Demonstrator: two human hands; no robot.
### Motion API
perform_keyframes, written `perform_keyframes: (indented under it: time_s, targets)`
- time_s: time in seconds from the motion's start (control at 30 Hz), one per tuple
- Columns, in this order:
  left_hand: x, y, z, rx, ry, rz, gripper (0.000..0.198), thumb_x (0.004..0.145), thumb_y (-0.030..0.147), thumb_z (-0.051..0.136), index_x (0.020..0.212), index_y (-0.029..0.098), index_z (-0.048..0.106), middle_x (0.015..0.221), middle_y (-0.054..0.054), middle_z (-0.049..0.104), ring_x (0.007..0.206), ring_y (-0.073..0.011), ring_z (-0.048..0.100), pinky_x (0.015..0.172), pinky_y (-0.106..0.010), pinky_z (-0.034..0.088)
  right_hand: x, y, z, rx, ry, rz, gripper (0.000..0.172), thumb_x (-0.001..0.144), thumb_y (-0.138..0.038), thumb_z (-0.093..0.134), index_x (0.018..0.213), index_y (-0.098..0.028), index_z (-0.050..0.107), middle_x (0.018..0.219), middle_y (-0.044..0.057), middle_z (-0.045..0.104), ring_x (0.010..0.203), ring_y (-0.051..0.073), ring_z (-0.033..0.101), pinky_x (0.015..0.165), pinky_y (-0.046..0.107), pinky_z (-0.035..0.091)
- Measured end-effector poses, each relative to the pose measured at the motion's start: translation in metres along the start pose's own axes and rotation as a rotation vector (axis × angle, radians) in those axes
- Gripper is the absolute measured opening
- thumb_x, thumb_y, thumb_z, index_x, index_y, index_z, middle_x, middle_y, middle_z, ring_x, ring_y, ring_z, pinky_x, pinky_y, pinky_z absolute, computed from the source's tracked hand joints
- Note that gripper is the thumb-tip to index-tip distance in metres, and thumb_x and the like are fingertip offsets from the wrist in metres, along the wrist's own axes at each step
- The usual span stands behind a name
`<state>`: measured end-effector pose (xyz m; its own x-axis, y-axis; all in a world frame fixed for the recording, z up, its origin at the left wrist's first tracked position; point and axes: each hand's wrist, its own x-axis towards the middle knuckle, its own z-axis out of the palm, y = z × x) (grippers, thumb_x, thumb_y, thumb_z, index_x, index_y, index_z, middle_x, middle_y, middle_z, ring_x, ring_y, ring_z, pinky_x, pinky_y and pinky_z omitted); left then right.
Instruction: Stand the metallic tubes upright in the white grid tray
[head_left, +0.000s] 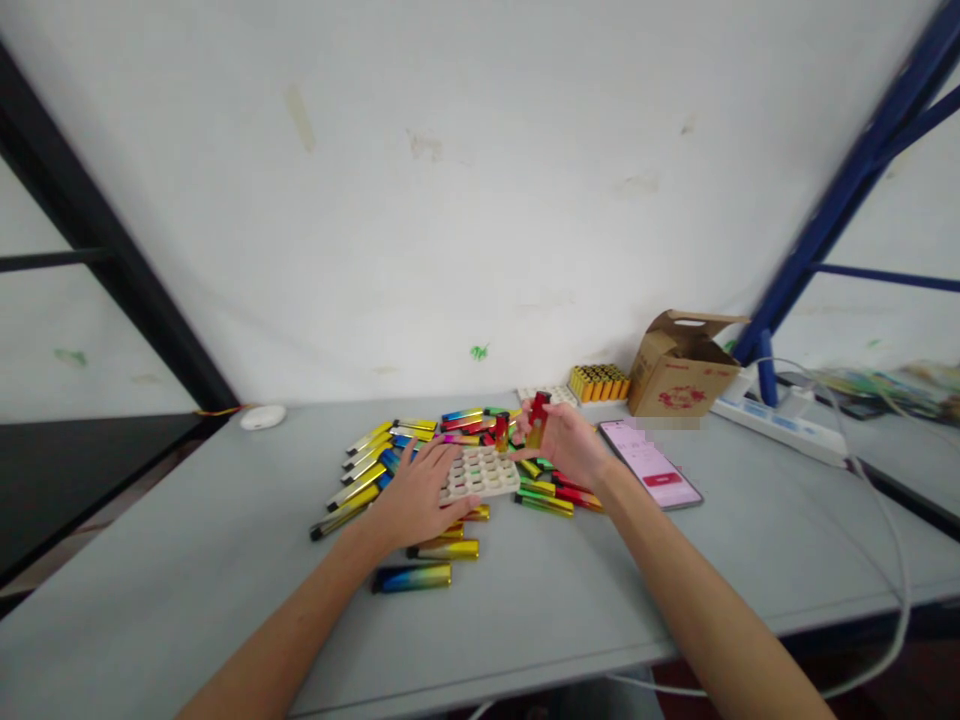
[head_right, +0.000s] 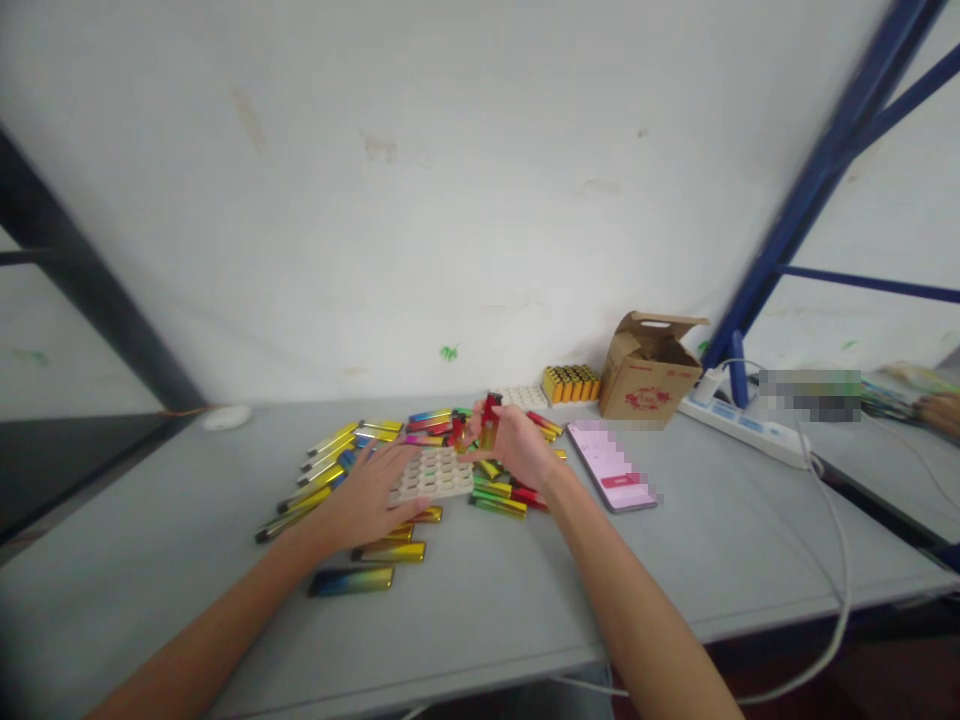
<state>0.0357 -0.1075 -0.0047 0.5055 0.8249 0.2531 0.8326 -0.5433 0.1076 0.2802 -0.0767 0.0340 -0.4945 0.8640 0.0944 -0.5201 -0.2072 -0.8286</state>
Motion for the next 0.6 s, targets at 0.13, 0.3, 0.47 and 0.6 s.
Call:
perform_keyframes:
  time_s: [0.13,0.3,0.47,0.6]
  targets:
    - [-0.001,0.001,0.000,0.000,-0.006,-0.008,0.061,0.089,0.058,0.051,0.133,0.016,0.049,0.139,-0.016,0.055,0.134,-0.0333,0.043,0.114,-0.056,0.023,0.000,-0.002,-0.004,-0.091,0.039,-0.085,0.023,0.083,-0.045,0.062,0.087,-0.022,0.058,0.079,0.001,0.060,0.077,0.018,0.060,0.072,0.035,0.053]
    - [-0.001,0.002,0.001,-0.002,-0.009,-0.008,0.062,0.089,0.057,0.050,0.135,0.015,0.047,0.140,-0.017,0.053,0.135,-0.0340,0.042,0.114,-0.058,0.022,0.004,0.004,-0.011,-0.502,0.205,-0.304,0.039,0.087,-0.058,0.055,0.098,-0.023,0.068,0.087,0.003,0.064,0.083,0.018,0.059,0.076,0.030,0.048]
    - [-0.001,0.002,0.000,-0.006,-0.012,-0.011,0.060,0.089,0.056,0.051,0.133,0.015,0.048,0.141,-0.017,0.053,0.135,-0.0336,0.041,0.114,-0.057,0.022,0.003,0.007,-0.010,-0.866,0.165,-0.386,0.036,0.088,-0.048,0.058,0.108,-0.021,0.069,0.096,0.004,0.069,0.090,0.020,0.061,0.082,0.032,0.047]
    - [-0.001,0.001,0.001,-0.004,-0.006,-0.002,0.062,0.090,0.059,0.047,0.133,0.015,0.048,0.140,-0.017,0.053,0.136,-0.0332,0.041,0.115,-0.057,0.021,0.002,0.009,-0.009,-1.039,0.137,-0.393,0.029,0.087,-0.040,0.062,0.105,-0.018,0.069,0.089,0.004,0.071,0.083,0.020,0.064,0.076,0.032,0.049]
